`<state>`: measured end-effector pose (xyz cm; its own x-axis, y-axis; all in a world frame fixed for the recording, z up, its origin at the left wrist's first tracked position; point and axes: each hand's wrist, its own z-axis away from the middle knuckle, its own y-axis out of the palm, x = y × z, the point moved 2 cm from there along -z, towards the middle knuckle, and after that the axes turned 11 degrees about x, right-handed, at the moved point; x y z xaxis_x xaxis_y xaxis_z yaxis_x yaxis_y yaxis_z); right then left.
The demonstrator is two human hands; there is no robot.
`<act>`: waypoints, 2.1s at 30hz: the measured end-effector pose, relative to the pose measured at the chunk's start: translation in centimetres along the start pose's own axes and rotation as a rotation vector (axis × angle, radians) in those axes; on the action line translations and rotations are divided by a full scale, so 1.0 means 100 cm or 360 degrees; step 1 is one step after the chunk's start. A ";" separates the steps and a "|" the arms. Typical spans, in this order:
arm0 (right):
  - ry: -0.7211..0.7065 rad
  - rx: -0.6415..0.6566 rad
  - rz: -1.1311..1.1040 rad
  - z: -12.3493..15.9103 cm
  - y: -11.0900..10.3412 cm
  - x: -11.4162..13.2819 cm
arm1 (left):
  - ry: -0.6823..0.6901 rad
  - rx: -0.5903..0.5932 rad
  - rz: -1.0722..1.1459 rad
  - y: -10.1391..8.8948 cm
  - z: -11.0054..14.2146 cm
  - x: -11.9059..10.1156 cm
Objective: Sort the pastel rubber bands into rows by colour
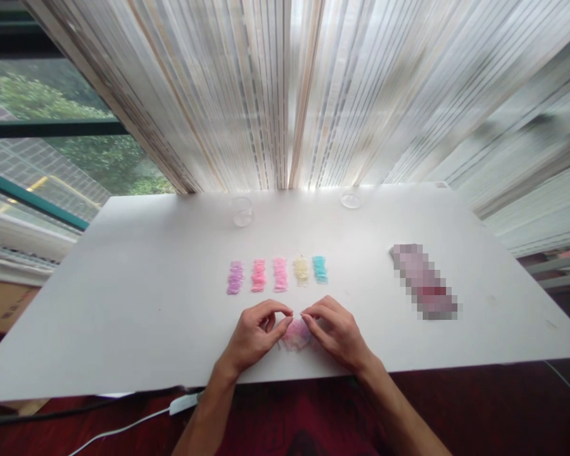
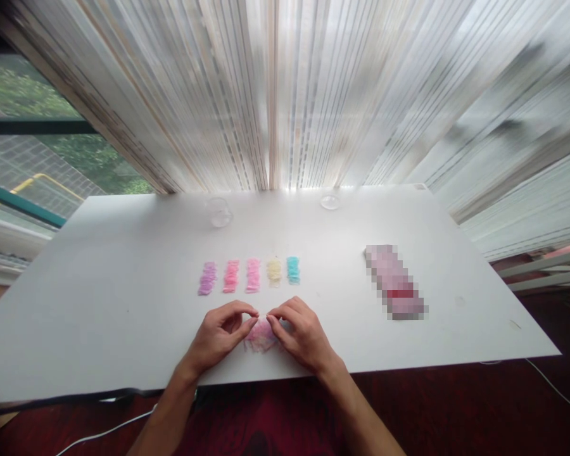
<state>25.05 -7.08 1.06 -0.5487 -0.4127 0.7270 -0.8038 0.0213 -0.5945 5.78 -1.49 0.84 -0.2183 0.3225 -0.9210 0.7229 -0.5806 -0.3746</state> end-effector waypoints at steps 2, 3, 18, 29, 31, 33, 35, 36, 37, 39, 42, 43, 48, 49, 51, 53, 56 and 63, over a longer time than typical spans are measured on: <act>-0.0010 0.0008 0.0000 -0.001 0.001 0.000 | -0.0007 0.0017 0.0006 0.001 0.001 0.000; -0.0018 0.0016 -0.0003 -0.002 0.001 0.001 | 0.0004 0.0028 0.0001 0.001 0.001 0.000; -0.0131 -0.0043 0.0057 -0.001 0.005 0.000 | 0.0092 0.0002 -0.0150 0.002 0.002 0.000; -0.0156 -0.0095 0.0035 -0.003 0.003 0.003 | 0.0028 0.0019 -0.0182 0.003 0.003 0.003; -0.0146 -0.0090 0.0025 -0.003 0.004 0.002 | -0.0001 0.0007 -0.0173 0.003 0.004 0.003; -0.0132 -0.0084 0.0014 -0.002 0.004 0.001 | -0.0021 0.0005 -0.0164 0.004 0.004 0.004; -0.0117 -0.0086 0.0006 -0.002 0.004 0.001 | -0.0028 -0.0002 -0.0158 0.004 0.003 0.004; -0.0112 -0.0088 0.0005 -0.001 0.004 0.000 | -0.0027 -0.0008 -0.0156 0.004 0.003 0.004; -0.0108 -0.0090 0.0005 -0.001 0.004 0.000 | -0.0024 -0.0016 -0.0156 0.003 0.003 0.004; -0.0102 -0.0088 0.0007 -0.001 0.004 0.000 | -0.0013 -0.0028 -0.0160 0.003 0.003 0.003; -0.0102 -0.0084 0.0006 -0.001 0.004 0.000 | -0.0004 -0.0030 -0.0164 0.003 0.004 0.003; -0.0102 -0.0084 0.0004 -0.001 0.004 0.000 | -0.0005 -0.0023 -0.0160 0.003 0.004 0.003; -0.0113 -0.0059 -0.0020 -0.001 0.005 0.000 | -0.0003 0.0001 -0.0148 0.004 0.005 0.004; -0.0118 -0.0053 -0.0023 -0.001 0.006 0.000 | -0.0001 -0.0001 -0.0153 0.004 0.005 0.004; -0.0123 -0.0049 -0.0023 -0.001 0.006 0.000 | 0.0004 -0.0003 -0.0162 0.003 0.004 0.003; -0.0119 -0.0051 -0.0022 -0.001 0.006 -0.001 | 0.0008 -0.0006 -0.0166 0.003 0.003 0.002; -0.0106 -0.0053 -0.0025 -0.001 0.005 -0.001 | 0.0016 -0.0010 -0.0167 0.002 0.003 0.001; -0.0126 -0.0063 -0.0016 -0.002 0.004 0.001 | 0.0008 -0.0017 -0.0144 0.003 0.003 0.001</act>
<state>24.65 -6.94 0.95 -0.5220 -0.4836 0.7026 -0.8185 0.0522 -0.5721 5.77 -1.83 0.65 -0.2797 0.3772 -0.8829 0.7073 -0.5409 -0.4551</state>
